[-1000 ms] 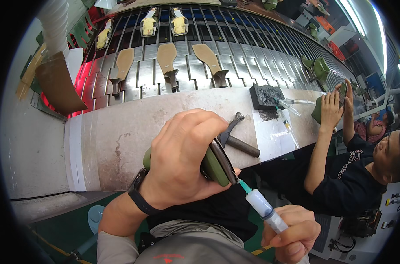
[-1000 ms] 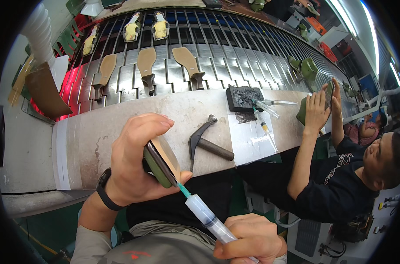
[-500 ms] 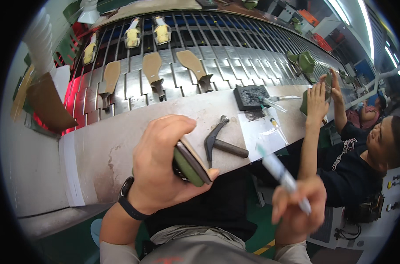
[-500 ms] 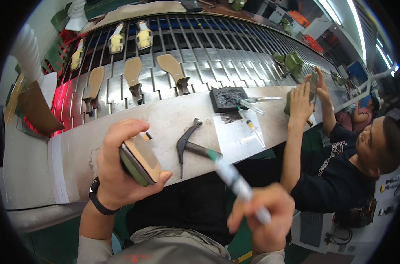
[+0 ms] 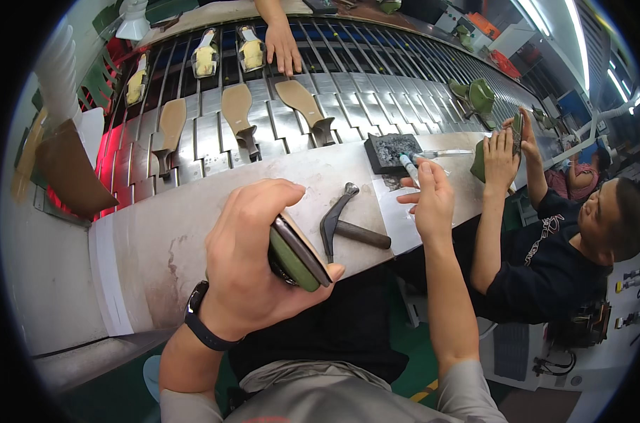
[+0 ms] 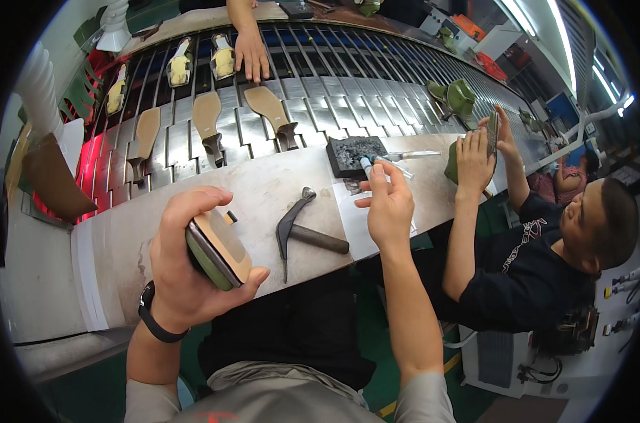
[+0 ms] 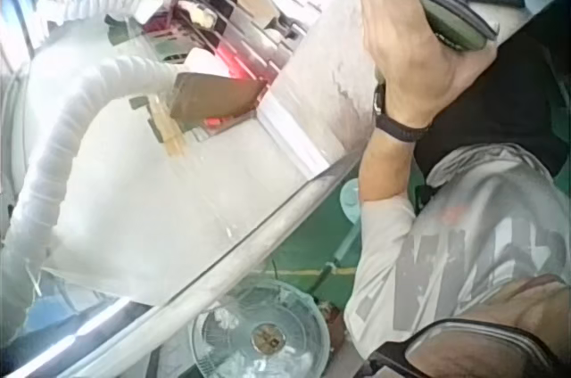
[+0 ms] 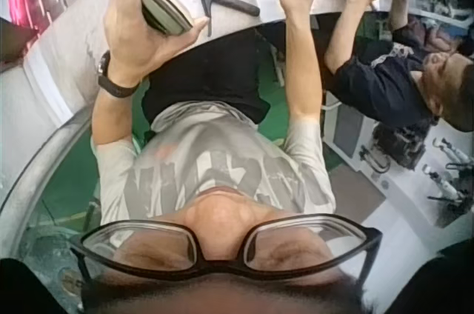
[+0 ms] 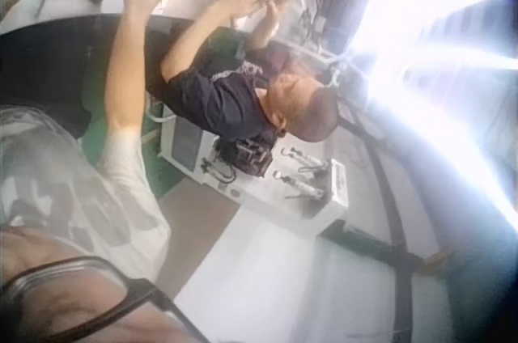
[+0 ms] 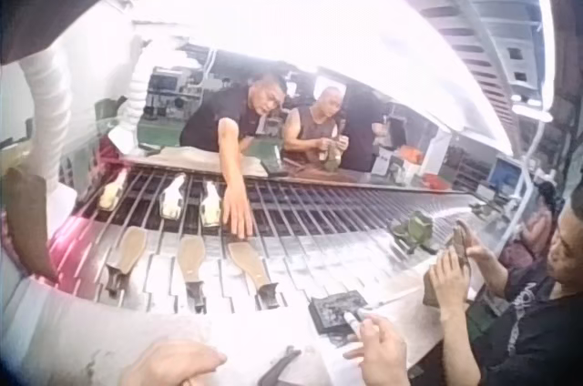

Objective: The person attaches soles to high-heeled shoe uppers by applying adhesive from a syringe and pressing the components together. The person also uses a hammer to secure the edges of the shoe and removes finished shoes from a conveyor belt.

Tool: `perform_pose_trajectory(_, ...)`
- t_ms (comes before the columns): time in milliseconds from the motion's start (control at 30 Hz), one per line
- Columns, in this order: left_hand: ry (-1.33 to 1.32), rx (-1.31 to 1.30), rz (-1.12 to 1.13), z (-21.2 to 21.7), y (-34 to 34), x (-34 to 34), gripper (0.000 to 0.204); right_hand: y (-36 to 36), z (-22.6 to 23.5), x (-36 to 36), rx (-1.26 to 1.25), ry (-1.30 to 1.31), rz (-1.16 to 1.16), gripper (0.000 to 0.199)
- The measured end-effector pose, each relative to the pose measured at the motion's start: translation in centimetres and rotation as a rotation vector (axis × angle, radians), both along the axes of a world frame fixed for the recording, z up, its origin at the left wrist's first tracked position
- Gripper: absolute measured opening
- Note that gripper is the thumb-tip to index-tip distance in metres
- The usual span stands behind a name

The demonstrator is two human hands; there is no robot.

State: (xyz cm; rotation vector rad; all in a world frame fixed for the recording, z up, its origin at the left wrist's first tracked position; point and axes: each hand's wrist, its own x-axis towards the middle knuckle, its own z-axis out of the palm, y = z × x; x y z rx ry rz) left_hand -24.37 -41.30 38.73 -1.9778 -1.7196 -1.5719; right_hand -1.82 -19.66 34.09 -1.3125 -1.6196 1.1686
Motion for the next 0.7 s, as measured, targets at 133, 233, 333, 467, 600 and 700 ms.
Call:
perform_pose_trajectory(133, -0.009, 0.026, -0.024, -0.5, 0.0, -0.4, 0.088, -4.5, 1.9, 1.2, 0.784, -0.419, -0.039, 0.056)
perform_pose_trajectory(233, -0.014, 0.020, -0.016, -0.1, -0.1, -0.2, 0.086, -9.8, 5.5, -0.7, 0.873, -0.096, 0.322, 0.058)
perform_pose_trajectory(333, -0.027, 0.040, -0.030, -0.5, 0.5, 0.0, 0.082, -11.8, 5.6, -3.8, 0.718, 0.236, 0.702, 0.059)
perform_pose_trajectory(467, -0.049, 0.041, 0.003, -0.4, 0.5, -0.4, 0.078, -12.0, 4.8, -5.5, 0.733, 0.343, 0.697, 0.058)
perform_pose_trajectory(600, -0.089, 0.058, -0.003, -0.4, 0.5, -0.8, 0.074, -12.1, 5.3, -6.2, 0.805, 0.309, 0.689, 0.055)
perform_pose_trajectory(700, -0.077, 0.028, -0.001, -0.1, 0.2, -0.9, 0.073, -12.2, 5.8, -6.2, 0.868, 0.238, 0.671, 0.054)
